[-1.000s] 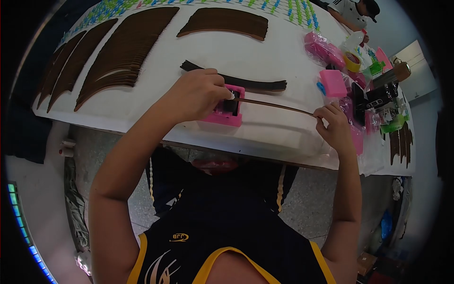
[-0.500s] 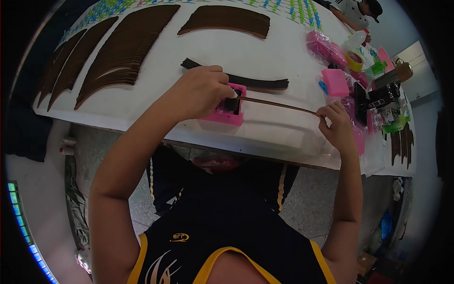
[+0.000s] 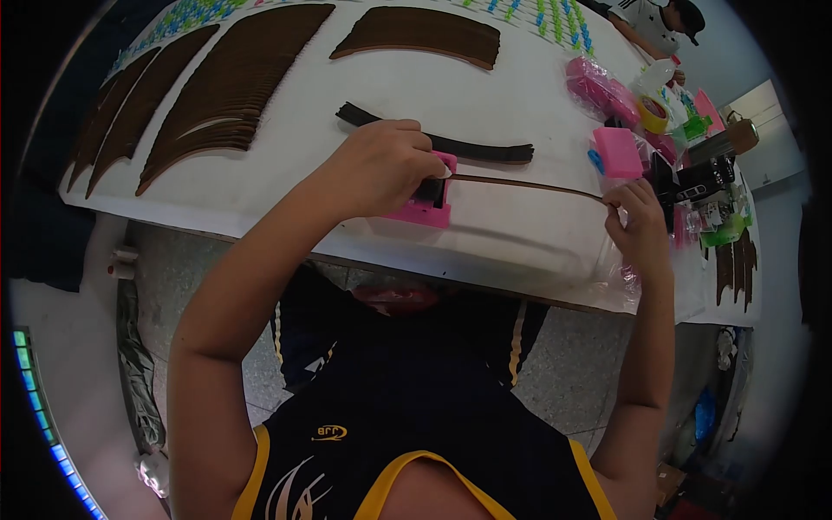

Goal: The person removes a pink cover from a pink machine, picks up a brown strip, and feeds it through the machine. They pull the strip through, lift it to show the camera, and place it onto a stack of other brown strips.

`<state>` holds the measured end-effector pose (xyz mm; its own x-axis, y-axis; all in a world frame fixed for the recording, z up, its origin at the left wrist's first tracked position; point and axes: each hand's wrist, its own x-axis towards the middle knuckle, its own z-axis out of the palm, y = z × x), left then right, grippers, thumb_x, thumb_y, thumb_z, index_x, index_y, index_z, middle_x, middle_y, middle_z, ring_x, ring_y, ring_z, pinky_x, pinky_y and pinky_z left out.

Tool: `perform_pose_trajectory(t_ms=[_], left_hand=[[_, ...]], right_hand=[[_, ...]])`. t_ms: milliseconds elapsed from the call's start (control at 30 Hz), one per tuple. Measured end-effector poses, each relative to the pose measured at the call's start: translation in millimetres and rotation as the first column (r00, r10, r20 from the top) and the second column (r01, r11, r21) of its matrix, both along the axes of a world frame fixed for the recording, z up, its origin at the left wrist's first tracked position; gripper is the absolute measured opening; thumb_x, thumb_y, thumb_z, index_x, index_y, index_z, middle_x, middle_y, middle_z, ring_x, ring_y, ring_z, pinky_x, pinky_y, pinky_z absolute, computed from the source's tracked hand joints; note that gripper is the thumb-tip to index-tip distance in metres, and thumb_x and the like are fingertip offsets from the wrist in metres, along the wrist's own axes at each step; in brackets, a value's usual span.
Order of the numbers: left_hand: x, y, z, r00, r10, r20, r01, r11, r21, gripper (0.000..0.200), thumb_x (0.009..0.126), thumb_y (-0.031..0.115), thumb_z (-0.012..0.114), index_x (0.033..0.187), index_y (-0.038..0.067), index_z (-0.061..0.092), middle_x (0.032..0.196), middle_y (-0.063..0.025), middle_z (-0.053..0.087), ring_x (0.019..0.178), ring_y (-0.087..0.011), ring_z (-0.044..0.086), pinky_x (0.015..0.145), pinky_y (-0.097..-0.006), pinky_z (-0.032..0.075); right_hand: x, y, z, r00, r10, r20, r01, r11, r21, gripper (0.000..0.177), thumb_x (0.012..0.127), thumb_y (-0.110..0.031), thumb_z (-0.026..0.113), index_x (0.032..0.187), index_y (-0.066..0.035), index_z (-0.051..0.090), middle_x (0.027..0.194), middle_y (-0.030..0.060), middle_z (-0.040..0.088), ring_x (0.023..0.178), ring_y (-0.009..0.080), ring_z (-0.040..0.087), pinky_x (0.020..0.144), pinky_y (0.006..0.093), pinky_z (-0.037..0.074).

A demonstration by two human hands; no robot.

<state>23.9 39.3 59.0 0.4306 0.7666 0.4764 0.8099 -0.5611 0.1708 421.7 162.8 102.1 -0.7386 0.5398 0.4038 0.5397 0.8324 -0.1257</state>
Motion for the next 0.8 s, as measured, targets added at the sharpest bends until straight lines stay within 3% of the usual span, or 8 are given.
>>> perform_pose_trajectory(t_ms=[267, 333, 567, 633, 667, 733, 767, 800], left_hand=[[18.6, 10.0, -11.3, 0.961, -0.027, 0.275, 0.032, 0.999, -0.012, 0.021, 0.081, -0.001, 0.074, 0.100, 0.009, 0.078, 0.078, -0.0048, 0.071, 0.085, -0.0248, 0.068, 0.075, -0.0391, 0.057], [24.8, 9.7, -10.3, 0.934, 0.056, 0.354, -0.019, 0.994, -0.108, 0.024, 0.082, 0.000, 0.074, 0.104, 0.009, 0.075, 0.078, -0.0040, 0.071, 0.084, -0.0240, 0.068, 0.075, -0.0397, 0.057], [33.1, 15.2, 3.1, 0.928, 0.029, 0.371, 0.011, 0.994, -0.105, 0.023, 0.085, 0.003, 0.073, 0.108, 0.006, 0.071, 0.081, -0.0050, 0.073, 0.083, -0.0205, 0.070, 0.073, -0.0357, 0.057], [28.3, 10.2, 25.8, 0.710, 0.278, 0.648, 0.253, 0.758, -0.602, 0.018, 0.091, 0.002, 0.073, 0.107, 0.002, 0.067, 0.087, -0.0057, 0.075, 0.087, -0.0142, 0.068, 0.075, -0.0335, 0.056], [22.7, 10.6, 26.8, 0.706, 0.284, 0.649, 0.243, 0.764, -0.598, 0.018, 0.091, 0.002, 0.073, 0.107, 0.002, 0.067, 0.087, -0.0057, 0.075, 0.087, -0.0142, 0.068, 0.075, -0.0335, 0.056], [7.3, 12.4, 30.1, 0.475, 0.250, 0.844, 0.544, 0.670, -0.505, 0.014, 0.093, 0.003, 0.071, 0.107, 0.004, 0.067, 0.090, -0.0034, 0.074, 0.089, -0.0111, 0.067, 0.077, -0.0317, 0.054], [2.6, 11.3, 32.0, 0.475, 0.253, 0.843, 0.530, 0.683, -0.503, 0.014, 0.093, 0.003, 0.071, 0.107, 0.004, 0.067, 0.090, -0.0034, 0.074, 0.089, -0.0111, 0.067, 0.077, -0.0317, 0.054], [-0.5, 11.3, 33.6, 0.372, 0.280, 0.885, 0.588, 0.667, -0.458, 0.015, 0.091, 0.002, 0.070, 0.106, 0.002, 0.067, 0.090, -0.0056, 0.073, 0.087, -0.0126, 0.069, 0.078, -0.0305, 0.054]], right_hand=[[-2.0, 12.0, 77.6, 0.999, -0.036, 0.027, 0.030, 0.981, 0.194, 0.022, 0.076, 0.008, 0.067, 0.097, 0.000, 0.067, 0.093, 0.0125, 0.067, 0.093, 0.0315, 0.063, 0.084, 0.0404, 0.053], [-9.9, 14.0, 95.1, 1.000, -0.015, -0.018, 0.019, 0.967, 0.253, 0.019, 0.081, 0.008, 0.067, 0.099, 0.001, 0.067, 0.095, 0.0127, 0.068, 0.096, 0.0304, 0.064, 0.088, 0.0389, 0.053], [-31.2, 39.7, 127.7, 0.999, 0.041, -0.003, -0.037, 0.937, 0.347, 0.015, 0.088, 0.004, 0.065, 0.103, 0.002, 0.066, 0.098, 0.0111, 0.067, 0.098, 0.0251, 0.064, 0.096, 0.0348, 0.051], [-22.5, 57.7, 127.7, 0.996, -0.021, -0.084, 0.034, 0.987, 0.157, 0.015, 0.091, 0.003, 0.063, 0.106, 0.000, 0.065, 0.099, 0.0063, 0.064, 0.094, 0.0158, 0.060, 0.094, 0.0295, 0.048], [-17.8, 65.1, 125.5, 0.996, -0.008, -0.083, 0.021, 0.987, 0.162, 0.015, 0.091, 0.003, 0.063, 0.106, 0.000, 0.065, 0.099, 0.0063, 0.064, 0.094, 0.0158, 0.060, 0.094, 0.0295, 0.048], [-7.9, 79.8, 114.7, 0.987, -0.089, -0.130, 0.074, 0.990, -0.118, 0.013, 0.091, 0.005, 0.061, 0.102, -0.001, 0.062, 0.098, 0.0011, 0.059, 0.092, 0.0091, 0.053, 0.091, 0.0245, 0.045], [-3.4, 87.6, 106.3, 0.988, -0.071, -0.136, 0.056, 0.992, -0.112, 0.013, 0.091, 0.005, 0.061, 0.102, -0.001, 0.062, 0.098, 0.0011, 0.059, 0.092, 0.0091, 0.053, 0.091, 0.0245, 0.045], [1.6, 94.2, 95.9, 0.973, -0.078, -0.219, 0.001, 0.944, -0.331, 0.013, 0.090, 0.006, 0.060, 0.100, -0.003, 0.060, 0.097, -0.0001, 0.056, 0.091, 0.0083, 0.052, 0.090, 0.0235, 0.044]])
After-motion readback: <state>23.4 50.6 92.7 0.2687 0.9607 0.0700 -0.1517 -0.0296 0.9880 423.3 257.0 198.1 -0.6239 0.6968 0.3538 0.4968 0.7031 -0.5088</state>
